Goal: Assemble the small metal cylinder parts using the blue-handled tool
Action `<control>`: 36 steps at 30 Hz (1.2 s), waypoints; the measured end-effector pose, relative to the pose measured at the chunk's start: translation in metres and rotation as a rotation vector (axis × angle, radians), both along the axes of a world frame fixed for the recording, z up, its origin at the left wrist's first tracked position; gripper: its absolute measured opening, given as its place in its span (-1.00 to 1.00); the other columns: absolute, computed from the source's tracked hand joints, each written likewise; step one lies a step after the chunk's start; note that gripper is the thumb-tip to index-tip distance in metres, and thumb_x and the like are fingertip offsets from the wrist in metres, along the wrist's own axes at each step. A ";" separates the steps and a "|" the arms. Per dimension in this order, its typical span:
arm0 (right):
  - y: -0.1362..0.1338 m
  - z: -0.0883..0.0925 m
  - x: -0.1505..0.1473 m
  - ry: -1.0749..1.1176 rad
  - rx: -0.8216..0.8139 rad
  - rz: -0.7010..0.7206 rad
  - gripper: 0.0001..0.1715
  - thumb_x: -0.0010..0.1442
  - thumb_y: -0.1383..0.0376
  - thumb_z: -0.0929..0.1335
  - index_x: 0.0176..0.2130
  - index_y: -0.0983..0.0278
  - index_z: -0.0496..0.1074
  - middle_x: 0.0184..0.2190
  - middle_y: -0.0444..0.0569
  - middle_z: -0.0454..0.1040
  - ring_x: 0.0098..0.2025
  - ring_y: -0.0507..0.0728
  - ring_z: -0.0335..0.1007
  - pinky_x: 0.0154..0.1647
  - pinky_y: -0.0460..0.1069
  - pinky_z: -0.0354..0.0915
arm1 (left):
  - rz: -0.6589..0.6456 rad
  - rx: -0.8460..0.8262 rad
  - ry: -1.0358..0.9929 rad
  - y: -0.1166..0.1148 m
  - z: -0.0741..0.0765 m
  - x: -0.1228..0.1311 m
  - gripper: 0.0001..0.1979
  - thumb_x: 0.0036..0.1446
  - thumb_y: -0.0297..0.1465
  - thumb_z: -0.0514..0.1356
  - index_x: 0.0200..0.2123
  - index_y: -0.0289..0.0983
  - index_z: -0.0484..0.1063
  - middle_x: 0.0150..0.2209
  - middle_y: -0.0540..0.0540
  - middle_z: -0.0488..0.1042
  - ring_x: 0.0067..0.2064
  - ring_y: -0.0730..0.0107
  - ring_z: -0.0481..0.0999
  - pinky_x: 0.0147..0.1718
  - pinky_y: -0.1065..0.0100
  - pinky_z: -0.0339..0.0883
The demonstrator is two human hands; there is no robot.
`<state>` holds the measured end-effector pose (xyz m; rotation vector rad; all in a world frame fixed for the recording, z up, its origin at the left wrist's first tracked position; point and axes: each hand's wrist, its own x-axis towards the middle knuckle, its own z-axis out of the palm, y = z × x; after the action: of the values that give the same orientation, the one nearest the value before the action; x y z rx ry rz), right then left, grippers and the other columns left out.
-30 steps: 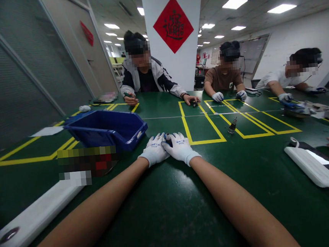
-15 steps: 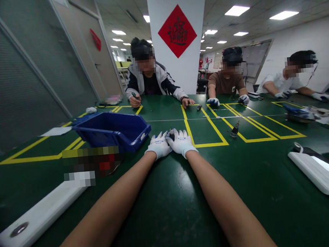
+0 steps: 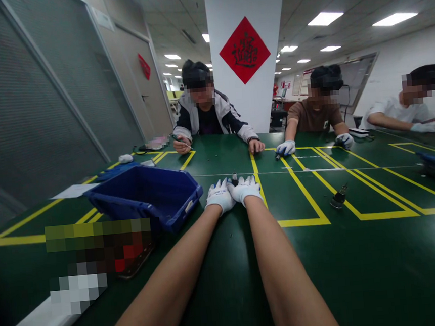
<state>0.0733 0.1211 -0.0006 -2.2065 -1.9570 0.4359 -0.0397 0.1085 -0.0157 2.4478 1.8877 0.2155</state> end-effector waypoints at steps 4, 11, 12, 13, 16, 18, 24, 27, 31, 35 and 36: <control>0.030 -0.003 0.001 -0.019 0.001 -0.005 0.10 0.07 -0.29 0.03 0.31 0.36 -0.11 0.32 0.24 -0.23 0.34 0.36 -0.43 0.24 0.31 -0.33 | 0.048 0.004 -0.010 0.023 -0.001 0.005 -0.21 0.05 -0.02 -0.10 0.28 -0.30 -0.03 0.33 -0.16 -0.09 0.32 0.00 -0.11 0.22 -0.02 -0.20; 0.072 -0.008 0.005 -0.032 0.024 -0.030 0.10 0.08 -0.29 -0.02 0.32 0.36 -0.15 0.32 0.25 -0.23 0.34 0.37 -0.42 0.24 0.33 -0.32 | 0.140 -0.018 -0.060 0.058 -0.007 0.016 -0.23 0.06 -0.03 -0.11 0.29 -0.27 -0.08 0.34 -0.13 -0.16 0.33 -0.06 -0.22 0.21 -0.11 -0.30; 0.076 -0.009 0.005 -0.028 0.025 -0.032 0.10 0.08 -0.29 -0.02 0.32 0.36 -0.15 0.32 0.25 -0.23 0.34 0.37 -0.42 0.24 0.33 -0.33 | 0.143 -0.010 -0.066 0.062 -0.008 0.017 -0.22 0.06 -0.03 -0.11 0.29 -0.27 -0.09 0.34 -0.13 -0.15 0.33 -0.05 -0.22 0.21 -0.10 -0.30; 0.078 -0.012 0.006 -0.023 0.034 -0.037 0.09 0.08 -0.29 -0.02 0.32 0.36 -0.14 0.32 0.26 -0.23 0.34 0.38 -0.42 0.24 0.33 -0.33 | 0.146 -0.006 -0.071 0.067 -0.009 0.018 -0.22 0.06 -0.04 -0.10 0.29 -0.28 -0.09 0.34 -0.14 -0.15 0.33 -0.04 -0.21 0.22 -0.09 -0.29; 0.079 -0.020 0.011 0.004 0.193 -0.036 0.04 0.11 -0.28 -0.02 0.32 0.32 -0.13 0.33 0.25 -0.25 0.34 0.39 -0.40 0.22 0.36 -0.28 | 0.144 -0.012 -0.088 0.079 -0.012 0.019 -0.19 0.05 -0.05 -0.04 0.29 -0.33 -0.11 0.34 -0.19 -0.14 0.33 -0.01 -0.19 0.23 -0.03 -0.27; 0.075 -0.024 0.016 0.046 0.402 -0.010 -0.02 0.13 -0.25 0.01 0.32 0.26 -0.16 0.33 0.21 -0.26 0.33 0.38 -0.36 0.20 0.38 -0.22 | 0.158 0.003 -0.106 0.086 -0.013 0.020 -0.24 0.09 -0.10 -0.05 0.29 -0.37 -0.10 0.33 -0.22 -0.10 0.32 0.02 -0.15 0.24 0.01 -0.24; 0.075 -0.027 0.029 0.270 0.699 0.112 -0.19 0.19 -0.15 0.07 0.27 0.19 -0.01 0.26 0.11 0.01 0.28 0.27 -0.11 0.19 0.35 -0.09 | 0.063 0.054 -0.234 0.093 -0.008 0.022 -0.41 0.19 -0.11 -0.14 0.24 -0.19 0.00 0.18 -0.14 0.22 0.21 0.16 0.18 0.17 0.13 0.02; 0.089 -0.027 0.033 0.308 0.664 0.183 -0.24 0.19 -0.14 0.08 0.20 0.23 0.14 0.17 0.11 0.20 0.21 0.24 0.07 0.18 0.28 0.01 | 0.025 0.027 -0.237 0.092 -0.005 0.025 -0.45 0.20 -0.09 -0.14 0.20 -0.17 0.07 0.12 -0.14 0.30 0.16 0.16 0.25 0.15 0.15 0.07; 0.106 -0.032 0.036 0.350 0.603 0.243 -0.23 0.18 -0.18 0.08 0.05 0.30 0.34 -0.02 0.11 0.40 0.05 0.22 0.29 0.11 0.20 0.16 | 0.042 0.048 -0.215 0.095 -0.006 0.030 -0.49 0.21 -0.13 -0.12 0.17 -0.20 0.12 0.10 -0.13 0.31 0.15 0.18 0.27 0.13 0.20 0.10; 0.104 -0.034 0.037 0.371 0.670 0.254 -0.25 0.19 -0.18 0.06 0.00 0.28 0.35 -0.09 0.09 0.43 0.02 0.21 0.31 0.08 0.18 0.20 | 0.035 0.089 -0.207 0.103 -0.009 0.031 -0.52 0.21 -0.13 -0.12 0.13 -0.19 0.15 0.05 -0.12 0.33 0.11 0.19 0.30 0.11 0.19 0.13; 0.101 -0.033 0.036 0.375 0.695 0.246 -0.26 0.20 -0.18 0.05 -0.01 0.27 0.35 -0.09 0.08 0.43 0.02 0.21 0.31 0.08 0.18 0.20 | 0.023 0.099 -0.212 0.106 -0.010 0.031 -0.53 0.21 -0.12 -0.13 0.11 -0.18 0.17 0.03 -0.11 0.34 0.09 0.19 0.32 0.09 0.19 0.15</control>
<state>0.1096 0.2224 -0.0336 -1.3604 -1.8065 0.1416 -0.0086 0.2142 -0.0257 2.3540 1.8571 0.5579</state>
